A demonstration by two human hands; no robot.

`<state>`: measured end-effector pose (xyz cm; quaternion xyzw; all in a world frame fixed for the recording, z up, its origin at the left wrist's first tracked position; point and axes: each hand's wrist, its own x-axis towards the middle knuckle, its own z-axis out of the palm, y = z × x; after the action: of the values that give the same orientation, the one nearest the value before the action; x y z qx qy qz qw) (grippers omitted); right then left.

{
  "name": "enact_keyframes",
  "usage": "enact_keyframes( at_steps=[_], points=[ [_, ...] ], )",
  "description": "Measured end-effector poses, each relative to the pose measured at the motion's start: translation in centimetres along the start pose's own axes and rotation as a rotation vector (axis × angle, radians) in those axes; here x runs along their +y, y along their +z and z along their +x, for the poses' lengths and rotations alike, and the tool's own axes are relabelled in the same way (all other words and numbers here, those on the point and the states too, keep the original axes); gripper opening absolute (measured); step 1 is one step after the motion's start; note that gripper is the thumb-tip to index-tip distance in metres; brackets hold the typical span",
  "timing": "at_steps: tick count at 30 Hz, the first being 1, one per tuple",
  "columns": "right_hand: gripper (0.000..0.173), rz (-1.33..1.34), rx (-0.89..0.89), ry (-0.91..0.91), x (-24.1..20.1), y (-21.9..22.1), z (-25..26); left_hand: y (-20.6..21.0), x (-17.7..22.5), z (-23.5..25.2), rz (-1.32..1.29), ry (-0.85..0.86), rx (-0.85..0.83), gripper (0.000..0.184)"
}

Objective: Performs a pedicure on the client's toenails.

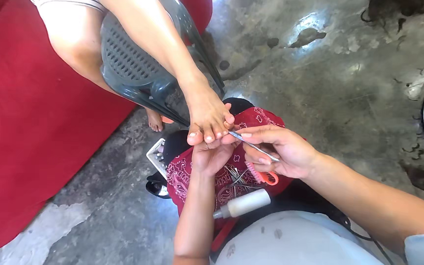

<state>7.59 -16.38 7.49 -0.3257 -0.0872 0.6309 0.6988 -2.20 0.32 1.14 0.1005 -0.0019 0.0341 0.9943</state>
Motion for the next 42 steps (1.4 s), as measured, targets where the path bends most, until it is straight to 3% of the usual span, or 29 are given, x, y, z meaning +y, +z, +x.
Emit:
enact_keyframes(
  at_steps=[4, 10, 17, 21, 24, 34, 37, 40, 42],
  points=[
    [0.036, -0.029, 0.012, 0.032, -0.5, 0.0, 0.2, 0.0, 0.0, -0.1, 0.021, -0.004, 0.02, 0.045],
    [0.037, -0.006, -0.012, 0.046, -0.7, -0.1, 0.3, 0.2, 0.0, 0.1, -0.038, -0.011, 0.014, 0.061],
    [0.037, -0.038, -0.007, 0.063, -1.0, -0.2, 0.4, 0.2, 0.0, 0.1, -0.043, -0.021, 0.012, 0.06],
    [0.032, -0.061, -0.041, 0.039, -0.9, -0.6, 0.7, -0.2, 0.1, -0.1, -0.016, -0.024, 0.017, 0.049],
    [0.031, -0.059, -0.063, 0.016, -0.8, -0.9, 0.8, 0.2, 0.1, 0.1, -0.012, -0.031, 0.01, 0.059],
    [0.03, -0.014, -0.085, 0.016, -0.6, -1.2, 0.8, -0.1, 0.1, 0.0, -0.019, -0.047, -0.002, 0.058],
    [0.03, -0.094, -0.088, -0.026, -0.3, -1.3, 1.2, -0.1, 0.2, -0.1, -0.017, -0.04, 0.014, 0.046],
    [0.031, -0.098, -0.246, -0.139, 0.1, -2.1, 1.9, 0.2, -0.1, 0.2, -0.057, -0.031, -0.024, 0.058],
    [0.031, -0.215, -0.233, -0.223, -0.2, -2.3, 2.2, 0.3, -0.1, 0.3, -0.031, -0.023, -0.027, 0.057]
  ],
)
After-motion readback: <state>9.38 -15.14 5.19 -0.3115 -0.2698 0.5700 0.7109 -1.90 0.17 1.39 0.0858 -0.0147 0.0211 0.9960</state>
